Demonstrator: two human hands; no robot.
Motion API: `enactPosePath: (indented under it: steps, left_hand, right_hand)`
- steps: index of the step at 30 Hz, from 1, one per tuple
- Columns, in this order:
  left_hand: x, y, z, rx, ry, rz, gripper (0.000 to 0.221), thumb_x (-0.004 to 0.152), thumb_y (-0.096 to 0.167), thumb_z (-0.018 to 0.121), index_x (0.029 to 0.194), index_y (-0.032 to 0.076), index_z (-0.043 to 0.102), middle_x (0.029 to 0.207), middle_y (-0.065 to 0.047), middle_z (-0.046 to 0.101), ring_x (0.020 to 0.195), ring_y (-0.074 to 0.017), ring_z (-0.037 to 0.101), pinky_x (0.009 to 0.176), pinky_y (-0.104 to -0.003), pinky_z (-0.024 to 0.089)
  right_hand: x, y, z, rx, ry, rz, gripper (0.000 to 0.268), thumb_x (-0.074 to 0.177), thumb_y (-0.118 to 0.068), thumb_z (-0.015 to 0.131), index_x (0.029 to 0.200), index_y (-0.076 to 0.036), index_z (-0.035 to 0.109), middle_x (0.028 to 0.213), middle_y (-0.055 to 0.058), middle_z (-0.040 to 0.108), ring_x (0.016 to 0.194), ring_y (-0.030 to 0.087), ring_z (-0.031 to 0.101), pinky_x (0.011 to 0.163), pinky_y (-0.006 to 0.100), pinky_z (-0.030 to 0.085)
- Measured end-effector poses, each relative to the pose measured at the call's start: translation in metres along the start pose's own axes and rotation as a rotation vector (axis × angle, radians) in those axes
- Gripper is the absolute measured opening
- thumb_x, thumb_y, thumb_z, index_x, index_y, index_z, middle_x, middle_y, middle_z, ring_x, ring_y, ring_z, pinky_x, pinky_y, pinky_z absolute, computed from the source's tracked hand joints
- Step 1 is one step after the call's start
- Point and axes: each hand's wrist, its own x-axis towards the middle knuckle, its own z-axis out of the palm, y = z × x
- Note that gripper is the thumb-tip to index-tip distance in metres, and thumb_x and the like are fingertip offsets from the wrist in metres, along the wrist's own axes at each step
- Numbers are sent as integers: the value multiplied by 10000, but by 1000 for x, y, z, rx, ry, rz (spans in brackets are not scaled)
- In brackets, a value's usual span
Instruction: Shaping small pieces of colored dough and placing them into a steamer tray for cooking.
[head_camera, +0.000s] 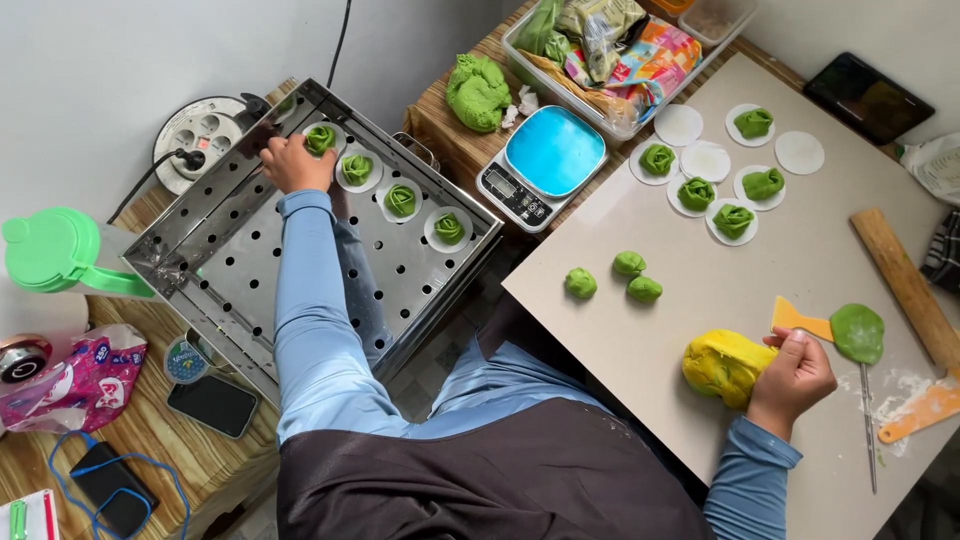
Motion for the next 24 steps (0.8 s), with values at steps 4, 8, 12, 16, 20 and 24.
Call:
enactPosePath:
  steps: [4, 8, 12, 16, 20, 24]
  left_hand:
    - [-9, 5, -10, -99, -92, -24, 392, 710, 352, 663, 1004, 124, 538, 1063, -97, 429, 958, -288, 366, 780, -463, 341]
    - [-17, 34, -8, -344, 417, 353, 224, 681, 168, 688, 863, 97, 580, 910, -124, 483, 789, -315, 434, 603, -447, 372]
    - [-62, 95, -47, -575, 392, 592, 144, 709, 53, 614, 847, 34, 573, 895, -123, 465, 824, -284, 424, 692, -425, 359]
    - [-88, 149, -34, -653, 319, 836, 180, 699, 129, 657, 859, 115, 576, 854, -23, 451, 872, -213, 458, 774, -334, 282]
    - [-155, 214, -28, -724, -8, 1037, 205, 669, 210, 666, 843, 131, 593, 803, -46, 535, 847, -221, 504, 758, -340, 311]
    - [-227, 273, -6, -619, -436, 1186, 288, 661, 289, 658, 902, 149, 585, 864, -50, 555, 859, -250, 517, 725, -377, 409]
  right_hand:
    - [2, 5, 2, 30, 19, 35, 250, 925, -61, 388, 823, 51, 587, 721, 131, 554, 665, 201, 528, 637, 333, 432]
    - [5, 7, -2, 10, 22, 41, 261, 912, -114, 406, 794, 17, 599, 682, 89, 561, 645, 173, 527, 626, 309, 417]
    - [6, 1, -3, 23, 24, 46, 260, 894, -139, 412, 775, -3, 599, 666, 80, 564, 644, 165, 531, 630, 290, 413]
    - [6, 2, -3, 41, 101, 20, 228, 892, -91, 469, 725, -64, 622, 564, 70, 549, 553, 177, 527, 573, 287, 418]
    - [5, 0, -4, 43, 107, 11, 225, 884, -100, 476, 716, -69, 623, 556, 69, 554, 560, 192, 542, 581, 295, 429]
    - [6, -2, -8, 46, 95, -9, 240, 881, -110, 459, 708, -67, 620, 550, 70, 558, 566, 209, 551, 576, 293, 434]
